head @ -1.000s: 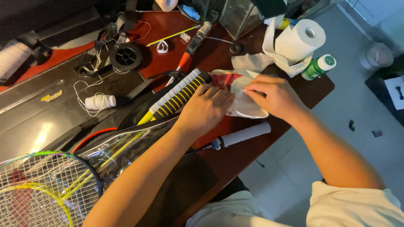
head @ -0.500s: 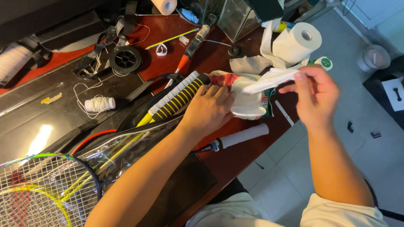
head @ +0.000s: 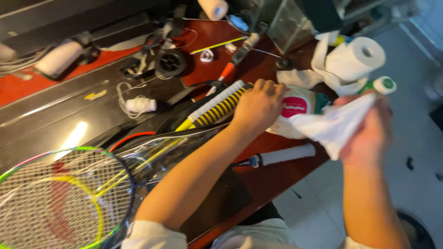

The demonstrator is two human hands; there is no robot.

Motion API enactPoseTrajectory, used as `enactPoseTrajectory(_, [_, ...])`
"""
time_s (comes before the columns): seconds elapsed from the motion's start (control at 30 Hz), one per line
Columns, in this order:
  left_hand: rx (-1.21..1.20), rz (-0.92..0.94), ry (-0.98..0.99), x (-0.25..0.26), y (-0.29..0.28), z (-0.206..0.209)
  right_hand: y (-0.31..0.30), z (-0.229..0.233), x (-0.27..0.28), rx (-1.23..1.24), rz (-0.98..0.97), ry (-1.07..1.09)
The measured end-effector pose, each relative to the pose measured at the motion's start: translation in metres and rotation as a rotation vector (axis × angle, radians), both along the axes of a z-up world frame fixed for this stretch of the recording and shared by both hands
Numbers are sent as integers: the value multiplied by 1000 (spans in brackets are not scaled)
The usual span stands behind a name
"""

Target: The recorder is cleaning multiple badminton rackets, specifically focusing on the grips and frames, using wet wipes and a cleaning solution.

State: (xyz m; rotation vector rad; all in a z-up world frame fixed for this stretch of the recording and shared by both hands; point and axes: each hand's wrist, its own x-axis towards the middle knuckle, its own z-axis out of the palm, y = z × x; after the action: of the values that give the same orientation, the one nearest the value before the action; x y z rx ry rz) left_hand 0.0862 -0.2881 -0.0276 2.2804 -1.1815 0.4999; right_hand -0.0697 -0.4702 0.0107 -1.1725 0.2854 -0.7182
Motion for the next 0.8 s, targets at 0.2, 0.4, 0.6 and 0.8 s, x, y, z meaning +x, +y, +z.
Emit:
enactPoseTrajectory(0.2, [72, 29, -228, 10, 15, -15, 40, -53, 37, -1036, 41, 183])
enactPoseTrajectory(0.4, [-81, 240, -17, 82, 152, 25, 44, -41, 71, -1562, 41, 66])
enactPoseTrajectory(0.6, [193, 807, -304, 206, 307, -27, 8, -58, 102, -1610, -23, 60])
enactPoseTrajectory(0.8, [311, 1018, -434, 256, 368, -77, -7, -63, 114, -1651, -33, 58])
